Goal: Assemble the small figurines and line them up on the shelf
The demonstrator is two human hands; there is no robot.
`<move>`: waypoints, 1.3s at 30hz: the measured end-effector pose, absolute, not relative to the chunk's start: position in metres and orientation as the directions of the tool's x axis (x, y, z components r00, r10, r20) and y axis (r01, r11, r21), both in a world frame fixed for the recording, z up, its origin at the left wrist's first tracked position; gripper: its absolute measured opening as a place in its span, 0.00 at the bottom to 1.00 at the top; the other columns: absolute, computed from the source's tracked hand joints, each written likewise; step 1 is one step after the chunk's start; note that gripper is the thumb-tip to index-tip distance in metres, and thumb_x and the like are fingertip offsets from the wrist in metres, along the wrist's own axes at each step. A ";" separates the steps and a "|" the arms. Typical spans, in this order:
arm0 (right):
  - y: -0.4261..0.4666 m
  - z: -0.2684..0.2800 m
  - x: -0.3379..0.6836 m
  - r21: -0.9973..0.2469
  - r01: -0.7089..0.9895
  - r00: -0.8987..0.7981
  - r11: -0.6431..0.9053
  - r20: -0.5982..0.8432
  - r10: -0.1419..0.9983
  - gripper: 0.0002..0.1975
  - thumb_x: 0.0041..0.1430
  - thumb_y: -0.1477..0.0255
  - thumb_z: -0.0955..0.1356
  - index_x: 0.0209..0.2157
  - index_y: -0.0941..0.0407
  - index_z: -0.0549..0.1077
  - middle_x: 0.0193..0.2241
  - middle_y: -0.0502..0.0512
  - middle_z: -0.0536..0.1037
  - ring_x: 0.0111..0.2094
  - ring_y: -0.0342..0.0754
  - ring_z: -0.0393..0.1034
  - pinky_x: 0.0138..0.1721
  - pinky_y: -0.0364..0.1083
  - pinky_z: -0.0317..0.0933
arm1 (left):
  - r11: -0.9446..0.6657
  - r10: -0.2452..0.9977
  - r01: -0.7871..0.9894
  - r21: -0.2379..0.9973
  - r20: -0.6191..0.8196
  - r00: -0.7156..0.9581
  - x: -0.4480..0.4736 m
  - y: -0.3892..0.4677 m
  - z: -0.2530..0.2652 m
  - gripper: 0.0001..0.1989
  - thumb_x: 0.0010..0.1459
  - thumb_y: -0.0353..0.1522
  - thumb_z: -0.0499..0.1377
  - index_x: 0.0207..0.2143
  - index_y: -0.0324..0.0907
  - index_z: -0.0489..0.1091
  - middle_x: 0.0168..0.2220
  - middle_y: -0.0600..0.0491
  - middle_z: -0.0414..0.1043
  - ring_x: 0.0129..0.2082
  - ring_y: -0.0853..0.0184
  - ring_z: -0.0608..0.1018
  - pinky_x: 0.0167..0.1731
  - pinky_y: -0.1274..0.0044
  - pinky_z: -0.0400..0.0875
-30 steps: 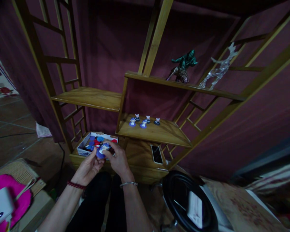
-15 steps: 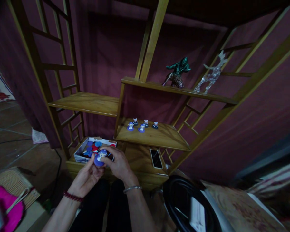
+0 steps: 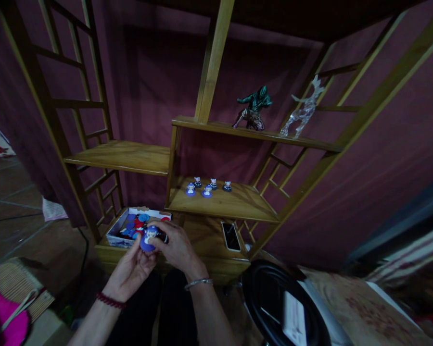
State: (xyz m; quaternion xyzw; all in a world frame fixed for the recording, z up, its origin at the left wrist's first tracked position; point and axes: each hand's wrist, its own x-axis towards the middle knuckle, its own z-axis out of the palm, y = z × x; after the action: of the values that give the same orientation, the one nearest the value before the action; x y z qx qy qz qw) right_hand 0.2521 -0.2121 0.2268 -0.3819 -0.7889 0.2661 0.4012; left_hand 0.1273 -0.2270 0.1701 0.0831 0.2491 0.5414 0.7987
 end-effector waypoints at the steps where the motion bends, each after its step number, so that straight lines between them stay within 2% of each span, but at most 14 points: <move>1: -0.212 0.226 0.253 -0.721 0.400 -0.390 0.565 0.424 0.818 0.15 0.50 0.73 0.66 0.42 0.51 0.70 0.40 0.51 0.74 0.41 0.46 0.66 0.43 0.45 0.59 | 0.400 0.906 -0.825 0.400 -0.310 0.288 0.129 -0.227 0.171 0.12 0.55 0.36 0.52 0.35 0.36 0.67 0.25 0.51 0.70 0.22 0.73 0.72 0.19 0.84 0.65; 8: -0.212 0.230 0.265 -0.714 0.443 -0.419 0.543 0.370 0.829 0.16 0.50 0.73 0.66 0.44 0.52 0.69 0.41 0.52 0.72 0.42 0.46 0.65 0.44 0.45 0.58 | 0.403 0.903 -0.812 0.422 -0.325 0.280 0.137 -0.232 0.179 0.09 0.54 0.34 0.53 0.30 0.34 0.66 0.24 0.51 0.69 0.22 0.73 0.72 0.18 0.83 0.65; 13: -0.213 0.232 0.263 -0.727 0.423 -0.440 0.540 0.356 0.824 0.15 0.51 0.73 0.65 0.43 0.52 0.68 0.40 0.51 0.72 0.41 0.46 0.65 0.44 0.44 0.58 | 0.386 0.906 -0.822 0.420 -0.342 0.251 0.137 -0.237 0.181 0.07 0.54 0.31 0.54 0.32 0.35 0.66 0.25 0.51 0.70 0.22 0.73 0.72 0.20 0.83 0.66; 19: -0.216 0.226 0.249 -0.761 0.372 -0.484 0.531 0.329 0.811 0.16 0.51 0.72 0.64 0.44 0.52 0.68 0.40 0.51 0.73 0.41 0.46 0.66 0.44 0.45 0.58 | 0.325 0.918 -0.858 0.398 -0.352 0.184 0.125 -0.249 0.178 0.06 0.53 0.30 0.55 0.29 0.35 0.66 0.22 0.52 0.69 0.20 0.73 0.71 0.19 0.83 0.65; 31: -0.242 0.228 0.235 -0.778 0.296 -0.501 0.555 0.368 0.783 0.18 0.53 0.71 0.64 0.47 0.54 0.66 0.45 0.53 0.70 0.44 0.48 0.64 0.45 0.46 0.58 | 0.258 0.939 -0.887 0.384 -0.315 0.137 0.113 -0.281 0.187 0.06 0.52 0.29 0.56 0.32 0.32 0.68 0.24 0.49 0.70 0.23 0.71 0.73 0.22 0.82 0.68; 39: -0.271 0.219 0.244 -0.809 0.291 -0.451 0.511 0.355 0.819 0.20 0.52 0.71 0.65 0.49 0.53 0.64 0.42 0.53 0.71 0.39 0.46 0.66 0.42 0.46 0.60 | 0.315 0.931 -0.873 0.373 -0.300 0.208 0.119 -0.309 0.188 0.08 0.53 0.28 0.55 0.34 0.31 0.68 0.28 0.46 0.71 0.25 0.70 0.74 0.23 0.83 0.70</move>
State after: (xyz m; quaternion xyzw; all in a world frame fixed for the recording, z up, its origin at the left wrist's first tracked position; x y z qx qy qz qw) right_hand 0.2441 -0.2711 0.2190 -0.3559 -0.7794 0.3436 0.3844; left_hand 0.1191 -0.3088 0.1882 0.0609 0.2395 0.5820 0.7747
